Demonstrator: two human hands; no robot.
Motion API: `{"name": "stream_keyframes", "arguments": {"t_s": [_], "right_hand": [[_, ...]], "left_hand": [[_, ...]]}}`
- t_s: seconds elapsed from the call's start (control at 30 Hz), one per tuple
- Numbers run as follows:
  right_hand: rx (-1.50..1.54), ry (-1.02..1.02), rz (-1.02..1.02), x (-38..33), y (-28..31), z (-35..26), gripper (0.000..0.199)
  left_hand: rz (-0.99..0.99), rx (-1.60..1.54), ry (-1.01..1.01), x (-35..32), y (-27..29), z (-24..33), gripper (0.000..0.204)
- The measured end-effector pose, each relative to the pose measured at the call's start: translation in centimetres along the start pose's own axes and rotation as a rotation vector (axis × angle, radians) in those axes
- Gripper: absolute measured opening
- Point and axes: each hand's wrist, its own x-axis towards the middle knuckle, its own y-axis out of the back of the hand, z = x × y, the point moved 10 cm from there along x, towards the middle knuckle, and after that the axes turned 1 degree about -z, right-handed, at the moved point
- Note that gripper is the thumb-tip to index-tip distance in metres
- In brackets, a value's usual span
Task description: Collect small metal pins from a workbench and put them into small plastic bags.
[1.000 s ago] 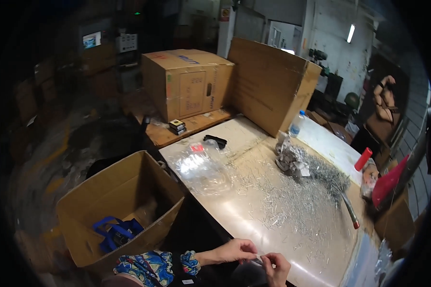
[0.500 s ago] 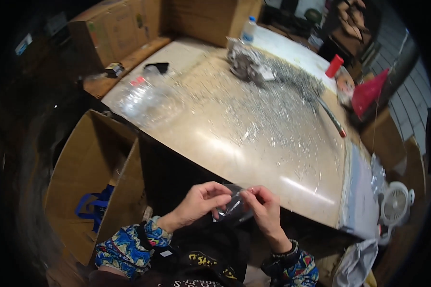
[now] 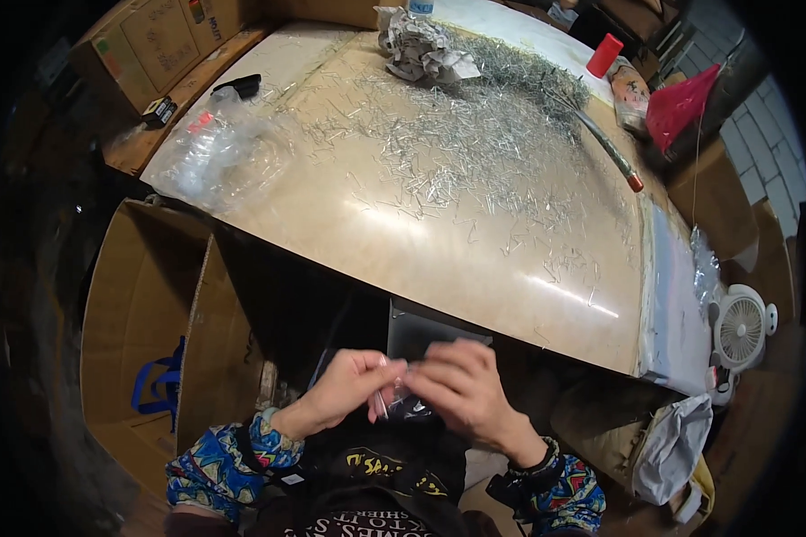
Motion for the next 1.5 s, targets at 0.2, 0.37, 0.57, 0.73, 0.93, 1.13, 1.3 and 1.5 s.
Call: {"name": "stream_keyframes", "arguments": {"t_s": [0.2, 0.37, 0.57, 0.73, 0.93, 1.13, 1.3, 1.5], "right_hand": [[0.471, -0.450, -0.010, -6.4, -4.1, 1.0, 0.017], [0.955, -0.870, -0.038, -10.1, -8.0, 1.6, 0.019], [1.402, -1.114, -0.109, -12.6, -10.9, 2.1, 0.014], [1.563, -1.029, -0.219, -11.5, -11.0, 1.8, 0.012], [1.002, -1.041, -0.532, -14.2, -13.2, 4.1, 0.018], [0.785, -1.047, -0.251, -14.5, -13.0, 6.9, 0.018], [0.476, -0.777, -0.191, -13.6, -11.4, 7.0, 0.017], [0.318, -0.606, -0.101, -12.6, -9.6, 6.6, 0.016]], "left_hand": [[-0.180, 0.545, -0.418, -3.4, -1.6, 0.9, 0.044], [-0.223, 0.388, -0.079, -2.6, -1.1, -3.9, 0.023], [-0.408, 0.165, 0.272, -2.6, -2.5, -5.6, 0.019], [-0.479, 0.092, 0.336, -2.3, -1.5, -6.8, 0.012], [-0.307, 1.036, -0.326, -0.1, 1.8, -4.1, 0.015], [-0.089, 1.175, -0.708, 0.6, 1.7, -2.1, 0.011], [-0.121, 1.133, -0.704, 1.6, 2.0, -3.2, 0.013], [-0.053, 0.912, -0.535, 2.3, 3.3, -4.0, 0.011]]}}
